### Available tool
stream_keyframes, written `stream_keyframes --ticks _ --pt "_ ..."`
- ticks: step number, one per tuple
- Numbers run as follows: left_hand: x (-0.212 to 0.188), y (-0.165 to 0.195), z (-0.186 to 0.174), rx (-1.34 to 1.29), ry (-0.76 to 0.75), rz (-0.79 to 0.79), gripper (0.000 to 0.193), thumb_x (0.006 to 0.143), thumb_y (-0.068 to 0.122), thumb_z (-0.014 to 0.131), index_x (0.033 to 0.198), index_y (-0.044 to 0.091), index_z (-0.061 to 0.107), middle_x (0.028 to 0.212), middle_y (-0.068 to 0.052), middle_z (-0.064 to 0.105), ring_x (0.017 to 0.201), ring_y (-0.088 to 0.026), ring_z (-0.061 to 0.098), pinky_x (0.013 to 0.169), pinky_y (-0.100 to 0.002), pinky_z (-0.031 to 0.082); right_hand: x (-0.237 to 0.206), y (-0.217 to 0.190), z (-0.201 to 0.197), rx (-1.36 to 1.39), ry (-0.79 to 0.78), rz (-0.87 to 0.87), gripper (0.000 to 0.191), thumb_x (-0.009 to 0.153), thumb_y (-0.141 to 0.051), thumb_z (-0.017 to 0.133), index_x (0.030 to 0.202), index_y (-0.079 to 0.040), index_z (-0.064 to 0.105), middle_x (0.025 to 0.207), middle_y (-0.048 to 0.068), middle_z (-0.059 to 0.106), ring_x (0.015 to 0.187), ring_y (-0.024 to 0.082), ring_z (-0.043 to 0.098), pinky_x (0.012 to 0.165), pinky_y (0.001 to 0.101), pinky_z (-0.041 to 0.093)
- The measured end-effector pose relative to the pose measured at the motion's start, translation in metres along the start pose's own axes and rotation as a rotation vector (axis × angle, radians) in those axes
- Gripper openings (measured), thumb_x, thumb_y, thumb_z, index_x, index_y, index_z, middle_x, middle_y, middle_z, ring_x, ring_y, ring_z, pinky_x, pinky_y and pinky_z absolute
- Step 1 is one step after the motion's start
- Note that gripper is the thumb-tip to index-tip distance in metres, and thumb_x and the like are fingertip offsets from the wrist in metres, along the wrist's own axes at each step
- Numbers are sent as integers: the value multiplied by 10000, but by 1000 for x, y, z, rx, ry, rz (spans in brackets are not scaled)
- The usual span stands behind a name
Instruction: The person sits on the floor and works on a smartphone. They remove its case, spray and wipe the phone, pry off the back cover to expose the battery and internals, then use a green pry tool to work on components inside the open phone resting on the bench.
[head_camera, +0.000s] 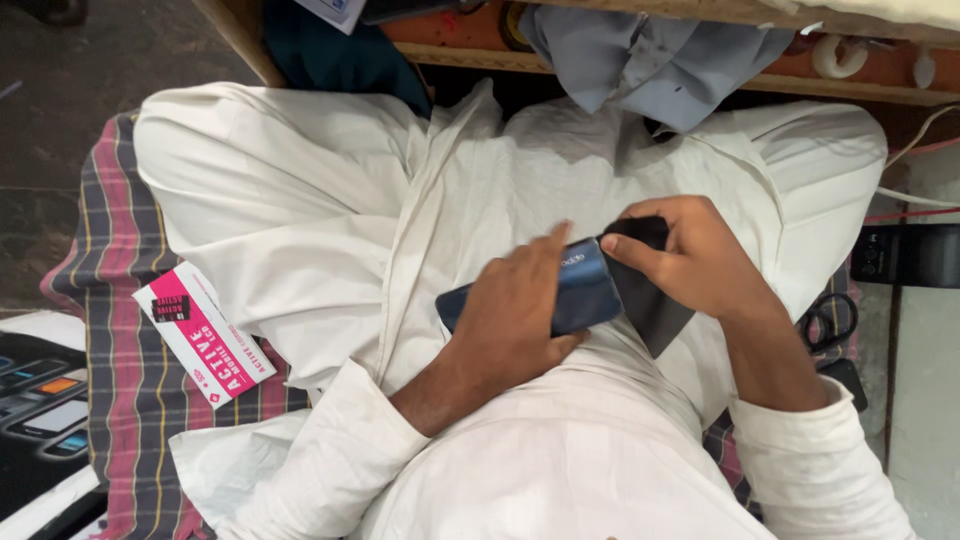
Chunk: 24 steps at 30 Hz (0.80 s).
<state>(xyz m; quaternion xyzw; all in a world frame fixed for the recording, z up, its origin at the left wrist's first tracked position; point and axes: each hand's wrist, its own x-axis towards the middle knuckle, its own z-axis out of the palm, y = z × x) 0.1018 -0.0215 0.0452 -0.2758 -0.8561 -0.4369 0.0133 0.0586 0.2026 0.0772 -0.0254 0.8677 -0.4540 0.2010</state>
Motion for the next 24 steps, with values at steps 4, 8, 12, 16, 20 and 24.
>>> stream_keyframes --ticks 4,8,12,16,20,24 --pt "-1 0 -1 63 -121 -106 900 626 247 898 1345 -73 462 1147 -207 600 1016 -359 598 846 -459 476 8 -4 -7 -19 -82 51 179 883 -132 743 777 13 746 568 11 553 530 89 422 479 295 333" --pt "5 -5 -1 81 -273 -75 874 575 268 916 1261 -69 492 1063 -192 602 974 -352 608 812 -444 492 9 -14 -13 -194 -131 96 149 840 -141 754 793 -4 787 525 41 603 478 112 426 455 322 332" --pt "5 -6 4 98 -315 -44 871 542 281 935 1213 -69 503 1023 -192 609 934 -342 624 777 -431 506 14 -22 -13 -267 -210 79 138 821 -157 771 853 -28 804 566 62 682 474 125 499 457 318 386" --pt "4 -10 9 98 -324 3 830 544 278 936 1179 -65 526 1015 -189 624 941 -343 636 807 -424 518 28 -24 -13 -425 -332 5 155 797 -170 773 881 -42 804 627 108 722 472 198 557 479 353 433" --pt "6 -13 11 102 -367 69 802 557 274 930 1170 -77 550 1012 -185 636 940 -338 644 817 -416 522 41 -23 -9 -463 -490 -70 156 801 -162 745 868 -26 780 644 127 740 514 208 636 526 354 491" --pt "12 -8 5 160 -423 63 829 585 306 920 1221 -83 557 1010 -176 644 946 -335 636 831 -426 491 42 -23 -14 -453 -513 -62 162 830 -174 723 863 -22 768 633 106 720 533 197 620 539 359 488"
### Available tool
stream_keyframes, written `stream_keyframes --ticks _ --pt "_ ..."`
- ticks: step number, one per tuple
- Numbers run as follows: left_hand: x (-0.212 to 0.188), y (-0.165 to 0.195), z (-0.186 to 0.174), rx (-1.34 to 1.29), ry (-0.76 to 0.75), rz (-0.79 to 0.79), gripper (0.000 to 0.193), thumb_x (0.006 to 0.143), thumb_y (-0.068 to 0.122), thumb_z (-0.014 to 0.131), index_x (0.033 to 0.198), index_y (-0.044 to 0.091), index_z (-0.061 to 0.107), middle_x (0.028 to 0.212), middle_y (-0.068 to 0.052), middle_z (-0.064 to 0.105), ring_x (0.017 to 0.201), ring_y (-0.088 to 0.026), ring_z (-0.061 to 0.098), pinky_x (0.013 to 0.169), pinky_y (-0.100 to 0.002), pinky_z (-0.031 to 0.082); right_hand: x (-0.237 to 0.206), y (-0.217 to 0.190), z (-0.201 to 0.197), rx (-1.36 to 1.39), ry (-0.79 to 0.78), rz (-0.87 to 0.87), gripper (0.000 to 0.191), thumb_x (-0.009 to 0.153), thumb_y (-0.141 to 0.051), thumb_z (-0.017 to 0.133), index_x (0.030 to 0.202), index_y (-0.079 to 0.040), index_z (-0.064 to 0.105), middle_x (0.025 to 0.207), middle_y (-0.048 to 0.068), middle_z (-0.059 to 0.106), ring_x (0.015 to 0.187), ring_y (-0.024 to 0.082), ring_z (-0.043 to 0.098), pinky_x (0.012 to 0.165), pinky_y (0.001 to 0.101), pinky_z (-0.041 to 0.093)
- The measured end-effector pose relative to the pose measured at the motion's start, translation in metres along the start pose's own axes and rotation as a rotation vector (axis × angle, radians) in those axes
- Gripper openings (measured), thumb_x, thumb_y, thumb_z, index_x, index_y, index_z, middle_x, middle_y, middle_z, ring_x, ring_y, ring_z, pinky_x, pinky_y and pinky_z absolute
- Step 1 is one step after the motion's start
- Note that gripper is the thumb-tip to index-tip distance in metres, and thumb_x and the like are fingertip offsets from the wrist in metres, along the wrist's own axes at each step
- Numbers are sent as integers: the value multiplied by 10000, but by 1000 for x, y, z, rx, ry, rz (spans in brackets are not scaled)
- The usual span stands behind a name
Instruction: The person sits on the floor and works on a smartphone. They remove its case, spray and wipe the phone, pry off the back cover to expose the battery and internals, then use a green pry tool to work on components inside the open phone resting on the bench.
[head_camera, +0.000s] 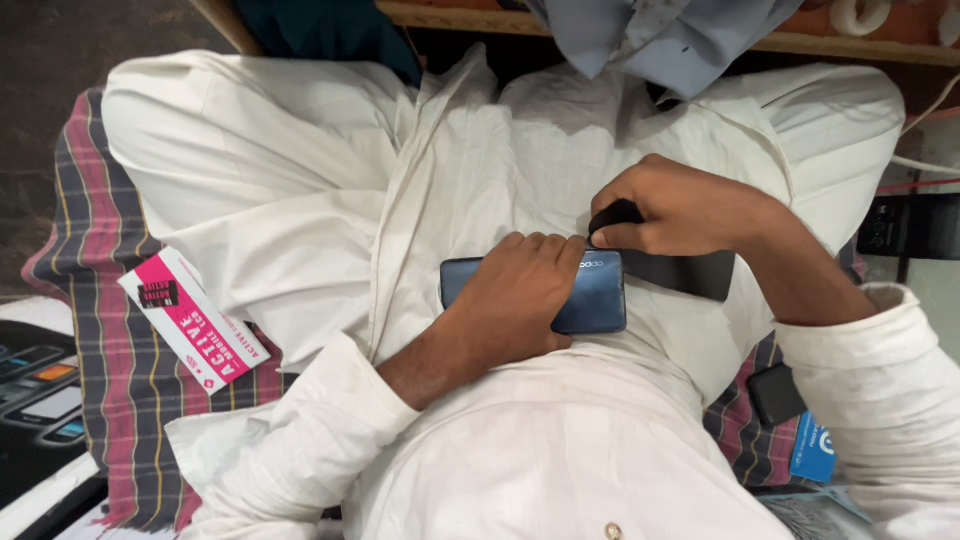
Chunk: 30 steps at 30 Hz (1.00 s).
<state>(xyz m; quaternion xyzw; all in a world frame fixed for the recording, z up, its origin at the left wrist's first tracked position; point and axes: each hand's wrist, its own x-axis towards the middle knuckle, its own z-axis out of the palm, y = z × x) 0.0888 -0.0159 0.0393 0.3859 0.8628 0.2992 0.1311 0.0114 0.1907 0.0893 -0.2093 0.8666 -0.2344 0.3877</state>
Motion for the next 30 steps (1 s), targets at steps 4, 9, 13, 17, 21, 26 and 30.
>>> stream_keyframes --ticks 4,9,13,17,21,26,30 --pt "-11 4 -14 97 167 -88 887 544 408 919 1198 -87 581 1016 -190 638 975 -339 594 876 -457 446 -9 1 -11 54 -37 -34 191 855 -225 726 887 -41 768 593 86 703 511 204 589 520 377 483" --pt "-13 -3 -20 250 110 -56 758 527 477 908 1073 22 644 997 -121 643 975 -290 577 883 -495 400 -19 -6 -6 4 -38 21 193 852 -240 740 884 -51 762 600 114 710 500 223 613 520 382 488" --pt "-4 -16 -13 284 168 139 750 550 491 890 1067 0 658 1000 -119 660 977 -272 574 865 -462 401 -18 -10 6 24 36 -24 164 824 -203 752 872 -46 757 624 118 722 499 225 640 519 376 492" --pt "2 -27 -4 221 164 210 696 605 510 882 978 -39 670 932 -162 669 931 -290 565 836 -431 396 -9 -5 13 40 55 -7 136 809 -168 741 859 -41 747 584 129 691 473 239 604 507 386 469" --pt "4 -33 1 202 175 260 652 595 483 868 902 -60 678 876 -172 673 902 -296 569 831 -410 401 1 4 20 33 43 4 182 841 -193 760 773 -26 732 533 126 652 447 231 552 484 387 423" --pt "12 -41 2 211 93 280 589 634 450 860 868 -59 678 827 -162 661 908 -300 572 889 -410 418 13 11 25 90 66 -39 153 821 -177 743 762 -37 735 528 97 651 445 188 541 470 362 411" --pt "13 -43 -3 210 85 303 622 606 450 869 919 -56 689 885 -154 675 944 -301 581 924 -414 420 13 9 23 93 69 -49 198 849 -212 772 834 -18 737 601 117 671 525 217 573 524 377 454"
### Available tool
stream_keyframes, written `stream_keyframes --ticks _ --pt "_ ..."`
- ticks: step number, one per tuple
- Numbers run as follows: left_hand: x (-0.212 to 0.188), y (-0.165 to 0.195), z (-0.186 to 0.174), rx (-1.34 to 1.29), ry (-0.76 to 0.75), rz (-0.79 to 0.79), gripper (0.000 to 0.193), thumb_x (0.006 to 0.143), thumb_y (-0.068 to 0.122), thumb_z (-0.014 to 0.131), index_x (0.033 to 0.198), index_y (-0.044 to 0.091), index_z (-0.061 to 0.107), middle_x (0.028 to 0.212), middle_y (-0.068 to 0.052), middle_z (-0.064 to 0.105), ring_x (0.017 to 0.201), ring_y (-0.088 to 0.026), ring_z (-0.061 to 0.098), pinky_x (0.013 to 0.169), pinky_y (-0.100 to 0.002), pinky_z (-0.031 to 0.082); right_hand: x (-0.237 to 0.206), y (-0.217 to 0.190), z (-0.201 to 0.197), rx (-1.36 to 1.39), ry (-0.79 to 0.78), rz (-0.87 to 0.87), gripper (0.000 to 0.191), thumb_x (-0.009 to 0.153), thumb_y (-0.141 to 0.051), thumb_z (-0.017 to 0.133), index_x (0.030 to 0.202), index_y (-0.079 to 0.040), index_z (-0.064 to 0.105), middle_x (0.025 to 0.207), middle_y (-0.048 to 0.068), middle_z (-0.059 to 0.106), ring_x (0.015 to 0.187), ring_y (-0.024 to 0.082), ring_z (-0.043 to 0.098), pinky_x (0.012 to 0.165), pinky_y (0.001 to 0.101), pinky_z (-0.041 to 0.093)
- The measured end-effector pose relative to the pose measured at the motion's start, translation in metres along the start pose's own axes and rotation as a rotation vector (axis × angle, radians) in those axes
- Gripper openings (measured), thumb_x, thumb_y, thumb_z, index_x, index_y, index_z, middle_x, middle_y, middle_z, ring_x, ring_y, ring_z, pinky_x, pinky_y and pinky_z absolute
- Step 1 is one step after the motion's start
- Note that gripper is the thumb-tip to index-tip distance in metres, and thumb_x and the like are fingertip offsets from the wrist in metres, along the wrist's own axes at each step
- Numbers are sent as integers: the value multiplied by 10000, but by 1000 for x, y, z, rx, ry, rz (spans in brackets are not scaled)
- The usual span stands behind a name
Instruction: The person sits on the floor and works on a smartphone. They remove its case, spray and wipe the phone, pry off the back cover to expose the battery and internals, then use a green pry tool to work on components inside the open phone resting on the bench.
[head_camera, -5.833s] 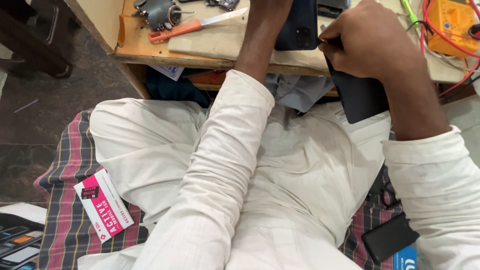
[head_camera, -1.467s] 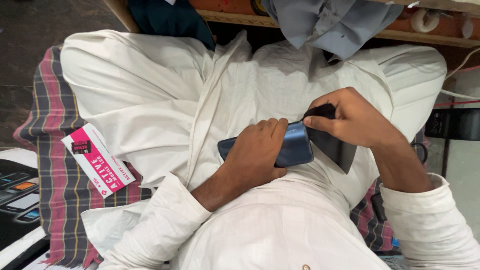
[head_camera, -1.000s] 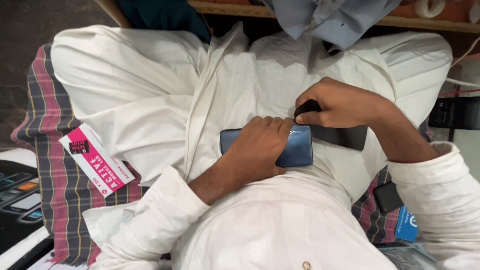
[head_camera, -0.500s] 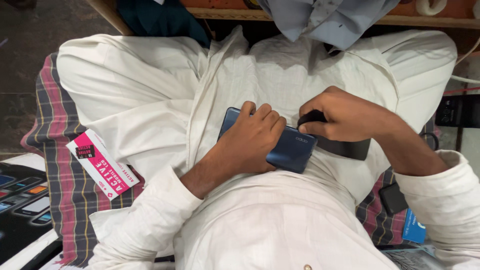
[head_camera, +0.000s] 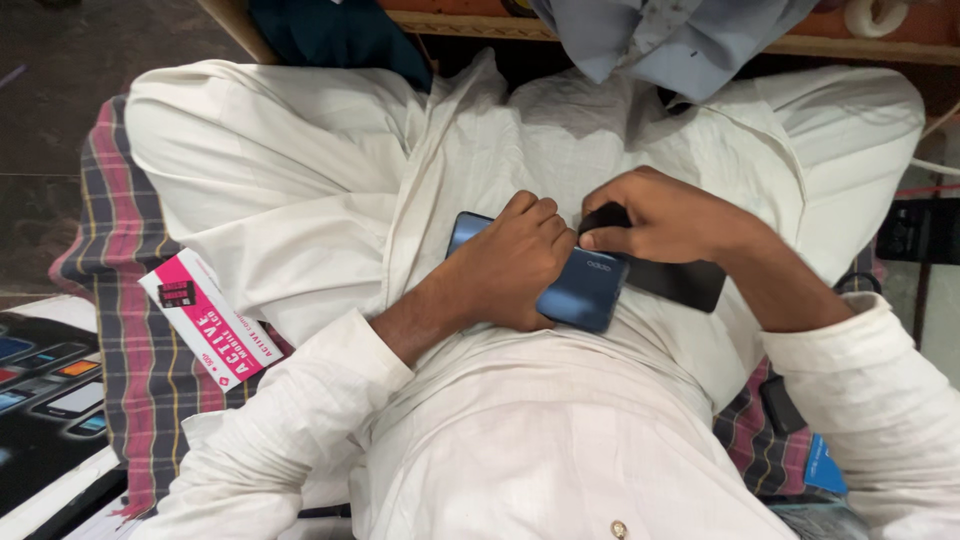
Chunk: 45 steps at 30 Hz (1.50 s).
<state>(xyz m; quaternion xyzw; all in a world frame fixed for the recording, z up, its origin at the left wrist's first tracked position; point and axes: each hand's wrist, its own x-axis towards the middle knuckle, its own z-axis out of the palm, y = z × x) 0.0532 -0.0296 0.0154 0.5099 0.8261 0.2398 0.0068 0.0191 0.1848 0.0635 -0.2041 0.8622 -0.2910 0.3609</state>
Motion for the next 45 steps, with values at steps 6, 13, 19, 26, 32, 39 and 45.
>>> stream_keyframes --ticks 6,13,19,26,32,39,45 --pt "-26 9 -30 124 288 -118 892 587 607 843 1231 26 635 1087 -137 684 1129 -292 583 1079 -546 315 -19 -27 -1 -52 89 104 330 731 -228 837 986 -53 724 681 105 732 550 215 685 558 374 529" --pt "-40 -31 -29 -867 753 -780 451 1112 420 558 1133 -29 576 978 -145 623 921 -270 576 834 -328 452 -42 -71 27 147 372 154 173 811 -200 801 837 -39 741 571 83 703 462 177 626 459 339 457" --pt "0 -29 -45 -157 931 -751 616 1104 257 515 531 31 526 455 -113 461 370 -259 414 461 -449 300 -67 -91 40 257 489 132 118 873 -142 733 870 -24 746 629 68 708 487 144 625 420 300 476" --pt "-17 41 -64 -78 899 -715 546 1076 107 541 536 50 482 460 -94 443 366 -260 391 431 -424 264 -101 -109 73 155 577 58 67 802 -63 745 825 -5 721 666 87 697 468 166 616 435 302 454" --pt "-11 36 -62 -44 866 -682 544 1086 112 547 548 68 478 476 -69 441 379 -244 387 432 -411 267 -91 -104 73 191 605 77 54 800 -48 751 835 -7 744 665 79 704 424 174 574 405 312 404" --pt "-4 43 -67 -34 818 -668 546 1076 131 560 539 65 487 454 -74 438 358 -258 388 415 -422 284 -77 -107 59 203 711 -45 76 834 -48 763 882 6 737 726 75 714 521 128 595 462 282 420" --pt "-4 48 -75 -153 736 -538 535 1137 240 494 631 73 544 547 -63 495 458 -251 458 492 -413 340 -68 -110 45 201 733 -49 61 850 -45 775 877 5 753 694 67 710 513 117 572 472 270 404"
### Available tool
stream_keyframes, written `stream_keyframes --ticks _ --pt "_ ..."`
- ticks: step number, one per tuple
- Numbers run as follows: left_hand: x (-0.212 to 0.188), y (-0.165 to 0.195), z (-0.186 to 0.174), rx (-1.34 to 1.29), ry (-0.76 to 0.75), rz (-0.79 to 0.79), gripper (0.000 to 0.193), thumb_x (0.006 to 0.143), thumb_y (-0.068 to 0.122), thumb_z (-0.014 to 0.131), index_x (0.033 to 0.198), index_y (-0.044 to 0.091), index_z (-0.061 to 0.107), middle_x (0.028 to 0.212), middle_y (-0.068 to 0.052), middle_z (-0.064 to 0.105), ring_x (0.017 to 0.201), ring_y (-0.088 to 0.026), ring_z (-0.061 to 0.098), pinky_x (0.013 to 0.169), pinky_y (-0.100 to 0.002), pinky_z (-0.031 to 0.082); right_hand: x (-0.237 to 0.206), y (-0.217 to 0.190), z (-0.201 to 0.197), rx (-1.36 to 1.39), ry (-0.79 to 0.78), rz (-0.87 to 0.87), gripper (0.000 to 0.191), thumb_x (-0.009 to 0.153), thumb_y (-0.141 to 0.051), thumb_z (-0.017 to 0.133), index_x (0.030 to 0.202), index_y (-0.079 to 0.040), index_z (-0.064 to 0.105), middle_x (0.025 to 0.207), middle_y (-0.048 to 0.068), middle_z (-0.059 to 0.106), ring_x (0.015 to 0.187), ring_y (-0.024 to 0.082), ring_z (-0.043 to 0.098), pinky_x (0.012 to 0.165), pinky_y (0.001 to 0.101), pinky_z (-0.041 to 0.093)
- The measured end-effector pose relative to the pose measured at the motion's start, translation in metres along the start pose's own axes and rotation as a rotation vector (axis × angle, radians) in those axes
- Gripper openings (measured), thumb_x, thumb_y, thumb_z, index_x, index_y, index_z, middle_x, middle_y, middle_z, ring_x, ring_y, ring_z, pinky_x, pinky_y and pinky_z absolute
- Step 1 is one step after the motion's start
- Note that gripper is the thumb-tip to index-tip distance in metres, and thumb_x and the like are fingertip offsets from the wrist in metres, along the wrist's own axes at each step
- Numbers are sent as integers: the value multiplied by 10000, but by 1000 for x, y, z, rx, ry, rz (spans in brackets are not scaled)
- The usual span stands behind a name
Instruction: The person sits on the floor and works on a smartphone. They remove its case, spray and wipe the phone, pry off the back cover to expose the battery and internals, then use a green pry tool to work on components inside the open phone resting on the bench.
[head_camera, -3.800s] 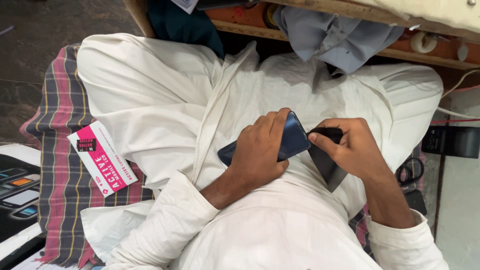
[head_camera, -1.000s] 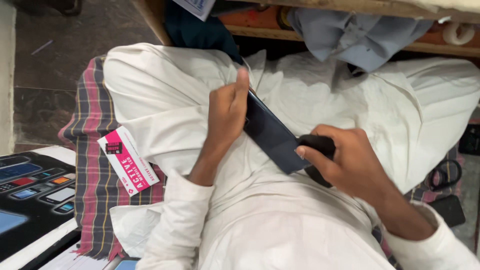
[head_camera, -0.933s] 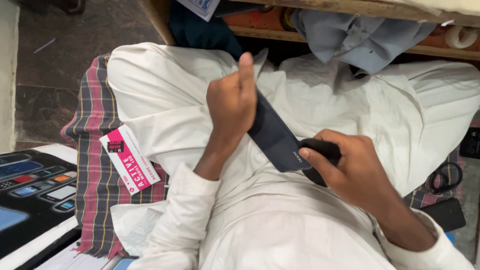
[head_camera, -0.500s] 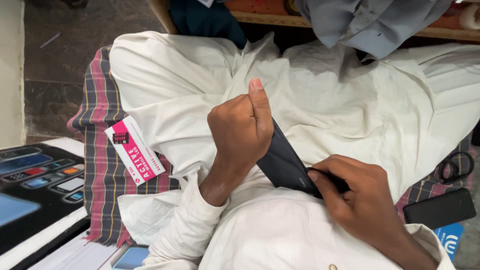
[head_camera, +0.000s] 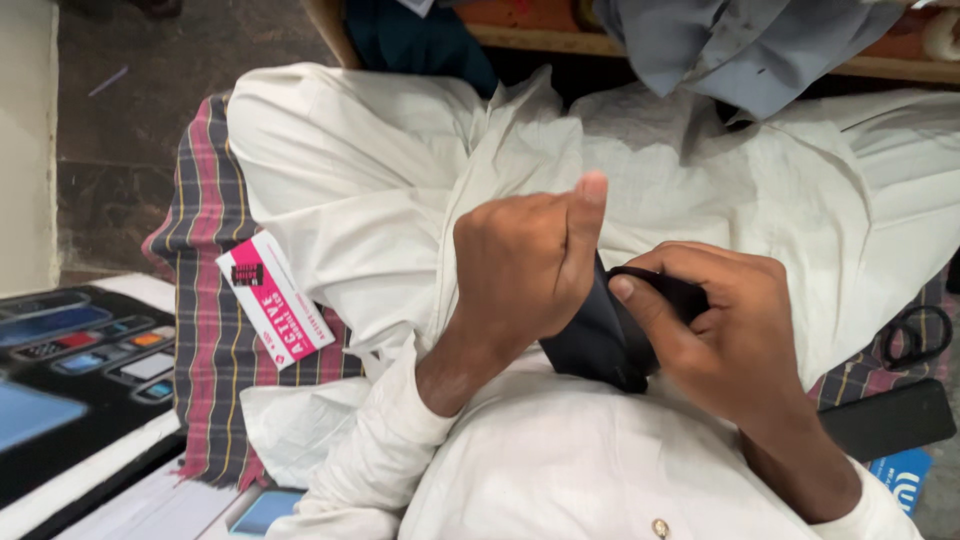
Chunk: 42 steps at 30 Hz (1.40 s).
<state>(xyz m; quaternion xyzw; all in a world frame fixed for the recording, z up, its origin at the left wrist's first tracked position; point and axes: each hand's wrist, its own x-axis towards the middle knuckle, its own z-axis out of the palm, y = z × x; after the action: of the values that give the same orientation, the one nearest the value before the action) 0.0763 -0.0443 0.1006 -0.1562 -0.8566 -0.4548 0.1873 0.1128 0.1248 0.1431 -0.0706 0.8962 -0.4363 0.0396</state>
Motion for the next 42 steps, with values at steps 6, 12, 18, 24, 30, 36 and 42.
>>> stream_keyframes --ticks 6,12,18,24,30,36,42 --pt "2 -4 -7 -108 -112 30 651 1150 466 327 642 79 453 562 -70 442 492 -258 444 463 -381 326 12 -3 0 42 53 -89 65 881 -43 772 898 11 741 737 73 704 582 103 591 526 245 427" --pt "4 -8 -5 -101 -163 24 757 1056 685 245 637 91 454 532 -45 423 456 -205 429 418 -362 310 16 3 1 60 56 -88 71 892 -52 781 891 13 753 703 61 698 546 99 566 492 243 396" --pt "4 -6 -5 -27 -158 76 779 872 810 565 630 78 454 532 -21 426 448 -167 420 460 -346 319 19 8 2 152 79 -127 56 893 -25 745 914 26 749 706 48 681 567 79 530 495 235 374" --pt "4 -1 0 17 -115 156 776 816 812 651 625 92 434 535 -21 411 399 -148 392 421 -320 318 20 7 6 173 177 -176 143 957 -43 780 859 37 713 676 42 625 559 81 487 516 243 341" --pt "6 4 2 24 -119 178 803 772 859 604 634 78 473 536 -15 438 447 -164 434 421 -311 360 28 11 7 177 244 -227 170 985 -57 776 859 37 710 684 47 633 526 76 504 488 220 336" --pt "10 2 10 -95 -139 248 790 827 850 598 760 63 581 587 -25 547 484 -159 540 483 -291 417 27 18 0 136 283 -147 208 1009 -94 789 860 35 720 654 40 635 556 69 522 507 218 361" --pt "24 -23 4 -777 -306 -178 588 1051 513 555 1124 -44 727 673 -76 621 575 -150 524 528 -277 417 18 36 -33 409 -18 98 139 947 -73 735 1005 53 739 838 24 736 731 46 625 621 208 497"
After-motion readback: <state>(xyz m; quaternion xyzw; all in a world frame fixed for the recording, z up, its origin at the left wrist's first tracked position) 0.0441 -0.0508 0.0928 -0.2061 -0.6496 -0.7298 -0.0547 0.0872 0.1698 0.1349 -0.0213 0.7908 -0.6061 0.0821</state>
